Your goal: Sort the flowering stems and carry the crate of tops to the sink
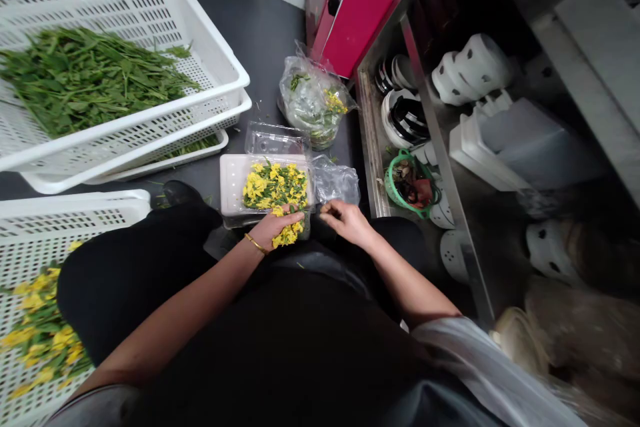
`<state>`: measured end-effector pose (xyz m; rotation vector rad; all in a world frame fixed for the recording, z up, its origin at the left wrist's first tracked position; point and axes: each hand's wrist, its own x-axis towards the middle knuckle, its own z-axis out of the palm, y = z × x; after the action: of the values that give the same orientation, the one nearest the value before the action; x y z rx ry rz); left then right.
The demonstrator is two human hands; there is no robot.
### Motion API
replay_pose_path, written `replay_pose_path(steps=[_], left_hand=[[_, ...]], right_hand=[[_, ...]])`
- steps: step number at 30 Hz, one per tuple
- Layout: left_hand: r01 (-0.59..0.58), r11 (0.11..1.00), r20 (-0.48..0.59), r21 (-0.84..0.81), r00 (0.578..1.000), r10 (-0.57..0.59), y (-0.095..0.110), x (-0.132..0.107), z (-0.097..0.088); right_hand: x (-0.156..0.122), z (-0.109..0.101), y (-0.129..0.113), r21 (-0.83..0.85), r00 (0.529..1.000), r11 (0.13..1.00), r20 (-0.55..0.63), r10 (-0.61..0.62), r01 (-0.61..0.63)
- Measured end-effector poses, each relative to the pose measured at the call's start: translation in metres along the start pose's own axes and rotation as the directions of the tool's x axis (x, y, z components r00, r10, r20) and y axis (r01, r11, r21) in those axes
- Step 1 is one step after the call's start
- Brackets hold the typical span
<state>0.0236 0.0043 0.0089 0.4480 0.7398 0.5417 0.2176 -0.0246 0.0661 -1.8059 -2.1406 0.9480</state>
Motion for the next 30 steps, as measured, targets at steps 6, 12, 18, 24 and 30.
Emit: replay_pose_path(steps=[6, 12, 18, 24, 30], left_hand=[[0.012, 0.996, 0.046, 0.086, 0.999, -0.016, -0.003, -0.003, -0.002], [-0.250, 0.828, 0.059, 0.503, 0.965, 0.256, -0.003, -0.006, -0.002], [-0.455, 0.447, 0.183, 0.771, 0.829, 0.528, 0.006, -0.013, -0.001], [-0.450, 0.562, 0.086, 0.694, 0.827, 0.556, 0.017, -0.008, -0.003], [-0.222, 0.922, 0.184, 0.318, 0.968, 0.170, 0.023, -0.003, -0.016]], right_hand=[[0.009, 0.006, -0.020, -0.165, 0.967, 0.953, 0.073, -0.246, 0.255], [0.011, 0.007, -0.016, 0.012, 0.979, 0.987, 0.127, -0.160, 0.160], [0.027, 0.039, -0.013, 0.767, 0.849, 0.368, 0.440, 0.294, -0.525], [0.032, 0.059, -0.025, 0.955, 0.936, 0.218, 0.124, 0.328, -0.202], [0.023, 0.008, -0.037, 0.386, 0.922, 0.850, -0.007, -0.387, 0.360]])
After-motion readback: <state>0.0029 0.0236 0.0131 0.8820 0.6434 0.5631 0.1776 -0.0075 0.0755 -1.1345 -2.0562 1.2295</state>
